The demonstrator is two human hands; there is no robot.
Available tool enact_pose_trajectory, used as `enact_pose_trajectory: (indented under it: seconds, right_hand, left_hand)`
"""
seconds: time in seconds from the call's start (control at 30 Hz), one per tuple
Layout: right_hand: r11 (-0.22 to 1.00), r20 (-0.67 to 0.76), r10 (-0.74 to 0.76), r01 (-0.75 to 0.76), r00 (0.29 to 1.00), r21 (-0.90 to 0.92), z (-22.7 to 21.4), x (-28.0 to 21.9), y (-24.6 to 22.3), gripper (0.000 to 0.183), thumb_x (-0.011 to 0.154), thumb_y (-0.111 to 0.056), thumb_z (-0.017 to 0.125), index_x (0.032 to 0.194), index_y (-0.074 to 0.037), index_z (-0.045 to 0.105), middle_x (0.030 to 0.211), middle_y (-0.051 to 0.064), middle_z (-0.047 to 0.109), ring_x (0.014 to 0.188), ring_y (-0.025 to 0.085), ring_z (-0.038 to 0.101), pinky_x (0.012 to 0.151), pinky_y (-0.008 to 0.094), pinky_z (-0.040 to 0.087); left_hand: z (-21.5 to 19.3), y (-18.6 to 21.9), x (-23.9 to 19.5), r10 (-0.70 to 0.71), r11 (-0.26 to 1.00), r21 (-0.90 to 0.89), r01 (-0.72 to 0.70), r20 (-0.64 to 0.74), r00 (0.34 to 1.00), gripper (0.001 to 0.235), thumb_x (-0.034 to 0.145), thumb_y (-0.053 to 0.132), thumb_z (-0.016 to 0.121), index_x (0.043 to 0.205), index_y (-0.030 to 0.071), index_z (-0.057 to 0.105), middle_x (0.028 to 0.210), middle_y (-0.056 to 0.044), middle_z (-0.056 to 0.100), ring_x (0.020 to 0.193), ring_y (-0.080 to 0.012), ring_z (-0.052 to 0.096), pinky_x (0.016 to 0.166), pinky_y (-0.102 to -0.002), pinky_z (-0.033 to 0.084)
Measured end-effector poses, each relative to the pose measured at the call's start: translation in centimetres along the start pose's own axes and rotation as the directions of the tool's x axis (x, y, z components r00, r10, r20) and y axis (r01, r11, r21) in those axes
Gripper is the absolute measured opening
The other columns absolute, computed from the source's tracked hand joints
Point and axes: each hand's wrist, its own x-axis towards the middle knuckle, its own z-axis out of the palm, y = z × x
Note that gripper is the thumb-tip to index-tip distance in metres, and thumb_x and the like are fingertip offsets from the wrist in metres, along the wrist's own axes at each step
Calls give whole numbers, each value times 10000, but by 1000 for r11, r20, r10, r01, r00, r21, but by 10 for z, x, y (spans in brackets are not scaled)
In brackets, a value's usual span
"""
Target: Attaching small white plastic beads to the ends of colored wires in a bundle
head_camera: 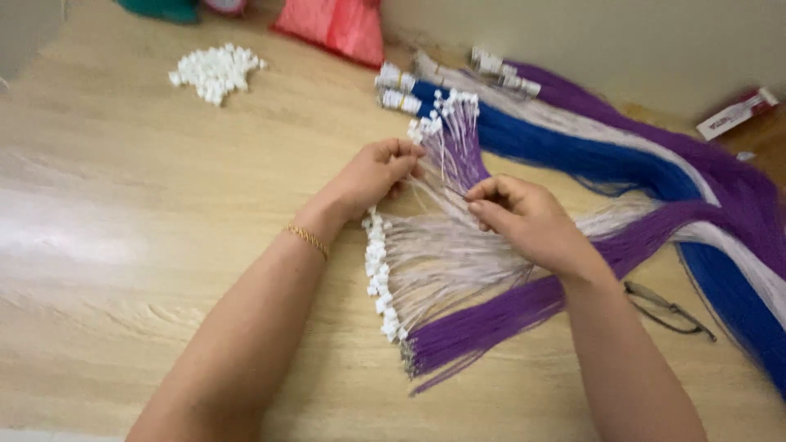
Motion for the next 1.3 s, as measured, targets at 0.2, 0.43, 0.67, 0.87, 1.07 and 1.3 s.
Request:
enact_pose_trajectory:
  seconds: [0.2, 0.43, 0.67, 0.87, 1.07, 1.3]
  right_hand:
    - [997, -118, -65, 62, 991, -35, 23, 63, 19, 139, 877, -183, 703, 983, -98, 735, 780, 73, 710, 715, 145, 635, 608, 300, 525]
    - [988, -162, 73, -50, 984, 143, 52, 63, 29, 161, 850, -177, 702, 979, -92, 748, 732, 38, 694, 681, 118, 604, 617, 265, 496]
    - [996, -211, 21, -2, 977, 91, 57, 70, 46, 146, 858, -196, 712, 973, -112, 747, 754, 49, 709, 683, 120, 613, 607, 266, 487]
    - [973, -238, 81, -26, 968, 227, 59, 66, 36, 160, 910, -216, 669, 976, -74, 701, 592, 36, 596, 465, 111, 545, 444, 216, 421]
    - [919, -169, 134, -59, 976, 390, 58, 59, 23, 187, 916, -184, 659, 1012, -25, 642, 590, 8, 524, 424, 65, 488, 384, 176, 352]
    - [870, -133, 165, -81, 977, 486, 62, 67, 36, 172, 863, -137, 725, 965, -23, 644, 574, -27, 499, 410, -2, 426, 337, 120, 290]
  left_hand:
    - [1, -3, -1, -39, 995, -89, 38, -4, 999, 242, 899, 132, 591, 1117, 50, 657, 817, -44, 698, 588, -68, 558, 517, -180, 460]
    - [0, 4, -4, -137, 974, -180, 137, 11, 990, 177, 859, 132, 668, 1013, 45, 680, 907, -52, 731, 583, -74, 585, 525, -183, 512]
    - [6, 7, -11, -133, 978, -163, 129, -11, 991, 285, 770, 43, 628, 1044, 51, 703, 901, -55, 719, 660, -83, 604, 572, -193, 526]
    - [5, -10, 6, -96, 960, -266, 91, -5, 995, 322, 785, 31, 585, 1083, 63, 704, 924, -60, 709, 681, -84, 587, 574, -198, 520]
    - [5, -2, 4, -99, 926, -360, 110, 48, 994, 368, 796, 33, 550, 1140, 58, 677, 963, -75, 709, 700, -101, 617, 565, -206, 535]
    - [7, 2, -1, -87, 924, -367, 105, 67, 994, 384, 813, 30, 520, 1174, 47, 651, 1012, -88, 715, 710, -98, 625, 574, -203, 540]
